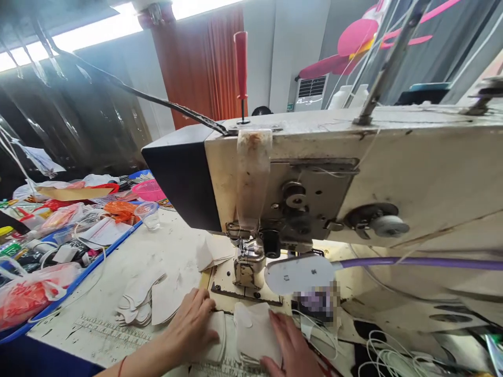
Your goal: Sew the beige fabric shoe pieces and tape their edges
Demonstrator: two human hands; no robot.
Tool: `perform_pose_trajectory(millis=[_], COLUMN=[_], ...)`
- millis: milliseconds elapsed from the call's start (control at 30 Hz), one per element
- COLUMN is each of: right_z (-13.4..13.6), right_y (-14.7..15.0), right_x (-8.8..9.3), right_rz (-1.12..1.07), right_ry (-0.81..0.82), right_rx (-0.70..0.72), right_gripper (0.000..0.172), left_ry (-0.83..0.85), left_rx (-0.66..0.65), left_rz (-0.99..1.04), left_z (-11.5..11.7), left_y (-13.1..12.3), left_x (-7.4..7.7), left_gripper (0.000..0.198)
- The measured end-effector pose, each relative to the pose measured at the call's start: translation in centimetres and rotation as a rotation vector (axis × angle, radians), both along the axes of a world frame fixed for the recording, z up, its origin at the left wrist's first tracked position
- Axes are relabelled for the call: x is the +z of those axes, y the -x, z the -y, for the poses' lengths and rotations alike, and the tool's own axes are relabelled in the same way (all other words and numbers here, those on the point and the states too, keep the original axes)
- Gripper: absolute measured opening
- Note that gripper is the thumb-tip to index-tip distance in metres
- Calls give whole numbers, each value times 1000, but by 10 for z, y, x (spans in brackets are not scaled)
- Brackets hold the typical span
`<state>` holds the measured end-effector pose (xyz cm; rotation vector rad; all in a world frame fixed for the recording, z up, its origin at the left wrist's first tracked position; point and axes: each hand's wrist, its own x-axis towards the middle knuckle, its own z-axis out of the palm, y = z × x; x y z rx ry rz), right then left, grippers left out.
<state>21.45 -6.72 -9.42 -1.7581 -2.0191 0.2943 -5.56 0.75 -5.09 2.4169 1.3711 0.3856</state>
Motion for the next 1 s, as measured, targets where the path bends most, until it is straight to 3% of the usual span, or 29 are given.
perform_pose_trajectory(millis=[133, 267, 367, 533, 600, 667, 800, 867, 1000], right_z=[-12, -8, -2, 1, 2, 3, 4, 1, -5], right_y=[13, 16, 9, 0, 1, 5, 25, 38, 56], right_x=[8, 10, 8, 13, 20, 28, 40, 44, 48], right_rz=[-37, -130, -378, -937, -1031, -1019, -934, -905, -880], right_ry=[105, 36, 71, 50, 36, 14, -159, -210, -244], right_rx=[-47, -110, -150, -281, -335, -375, -418, -370, -306], right_gripper=[55, 29, 12, 24, 28, 31, 30, 27, 27], left_ry=[-86, -230, -109, 35, 90, 145, 124, 108, 109], left_rx=[-13, -129, -106, -65, -103, -114, -10, 19, -93], left_rz=[42, 151, 211, 204, 252, 346, 520, 463, 177], left_z=[12, 1, -6, -16, -21, -25, -28, -24, -20], left_y=[8, 9, 10, 12, 14, 16, 14, 7, -9], left_x=[-20, -26, -25, -14, -8, -2, 15, 24, 27], left_gripper=[29, 6, 14, 21, 25, 28, 29, 25, 18])
